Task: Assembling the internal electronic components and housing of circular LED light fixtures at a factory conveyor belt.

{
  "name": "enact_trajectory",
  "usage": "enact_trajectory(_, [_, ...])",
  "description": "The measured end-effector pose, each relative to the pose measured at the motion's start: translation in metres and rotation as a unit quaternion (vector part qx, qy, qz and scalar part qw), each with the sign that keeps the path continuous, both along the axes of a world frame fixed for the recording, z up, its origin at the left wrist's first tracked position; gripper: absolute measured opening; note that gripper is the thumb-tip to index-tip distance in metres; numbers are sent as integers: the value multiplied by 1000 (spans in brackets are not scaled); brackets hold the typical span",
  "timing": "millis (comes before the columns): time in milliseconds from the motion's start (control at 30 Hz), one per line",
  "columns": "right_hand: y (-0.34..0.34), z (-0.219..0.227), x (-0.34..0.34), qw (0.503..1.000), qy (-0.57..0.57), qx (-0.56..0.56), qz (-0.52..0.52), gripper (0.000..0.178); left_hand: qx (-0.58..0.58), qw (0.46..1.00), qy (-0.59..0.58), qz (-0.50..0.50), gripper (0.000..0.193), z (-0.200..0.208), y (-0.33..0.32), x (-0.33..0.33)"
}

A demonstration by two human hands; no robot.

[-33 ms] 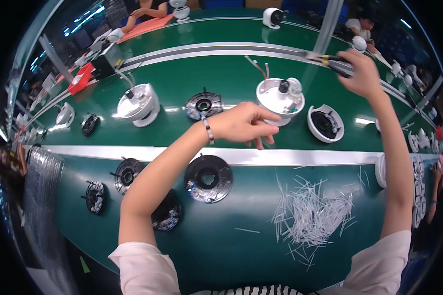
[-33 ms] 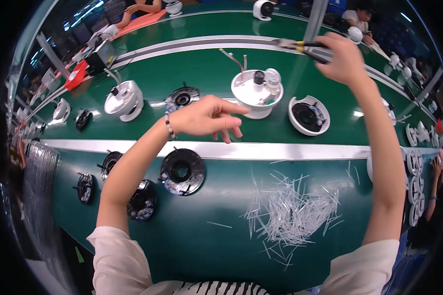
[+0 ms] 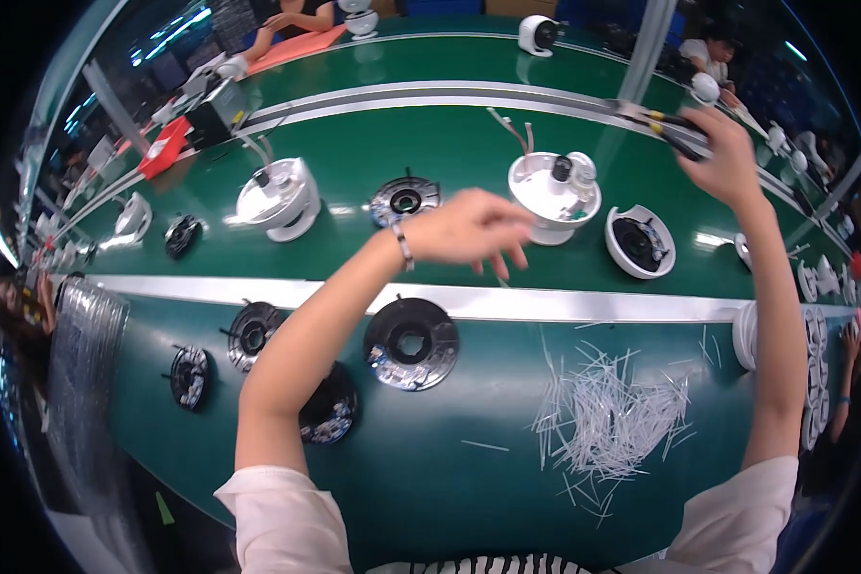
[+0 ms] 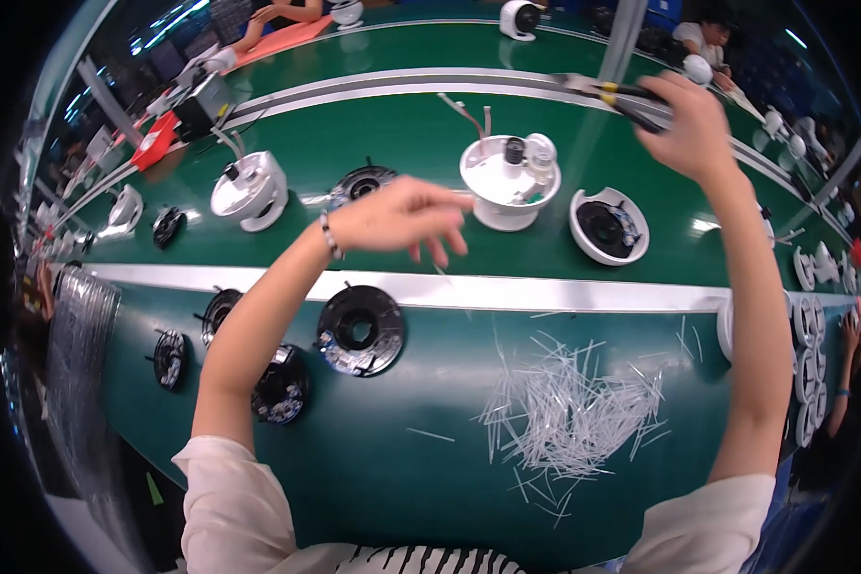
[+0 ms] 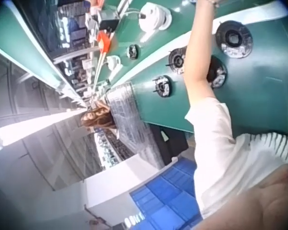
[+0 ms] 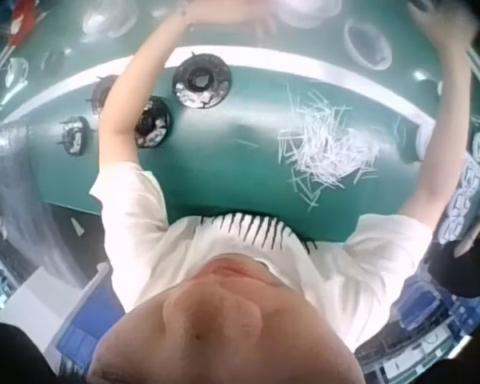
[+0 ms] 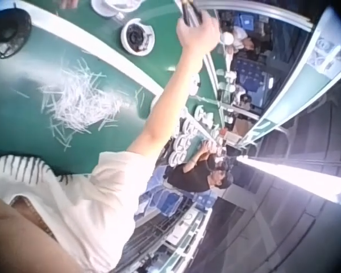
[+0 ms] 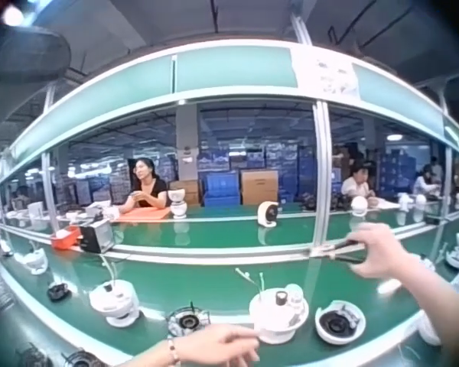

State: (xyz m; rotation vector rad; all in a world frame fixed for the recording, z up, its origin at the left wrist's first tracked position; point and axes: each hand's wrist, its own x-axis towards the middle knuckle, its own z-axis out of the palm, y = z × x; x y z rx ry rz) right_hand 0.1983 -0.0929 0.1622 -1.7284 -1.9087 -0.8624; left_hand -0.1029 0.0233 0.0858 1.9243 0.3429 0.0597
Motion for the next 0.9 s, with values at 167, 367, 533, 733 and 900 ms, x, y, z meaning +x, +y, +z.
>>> enact_trajectory(167, [-87, -14, -51, 991, 97, -40, 85, 35, 461, 828, 62, 312, 45, -57, 94, -40])
enact_trajectory(367, [-180, -49, -160, 956, 136, -198, 166, 45, 367, 817, 174, 410, 45, -77, 98, -53])
enact_trajectory(533, [-230, -82, -218, 878, 272, -329, 218, 51, 366, 826, 5, 429, 32, -66, 83, -17])
enact_trajectory(733, [-245, -128, -272, 874, 286, -310, 243, 49, 160, 867, -156, 446, 32, -33, 15, -54])
enact_trajectory(900, [-255, -153, -260, 898, 234, -298, 223, 63, -329, 862, -227, 311, 40, -21, -78, -37])
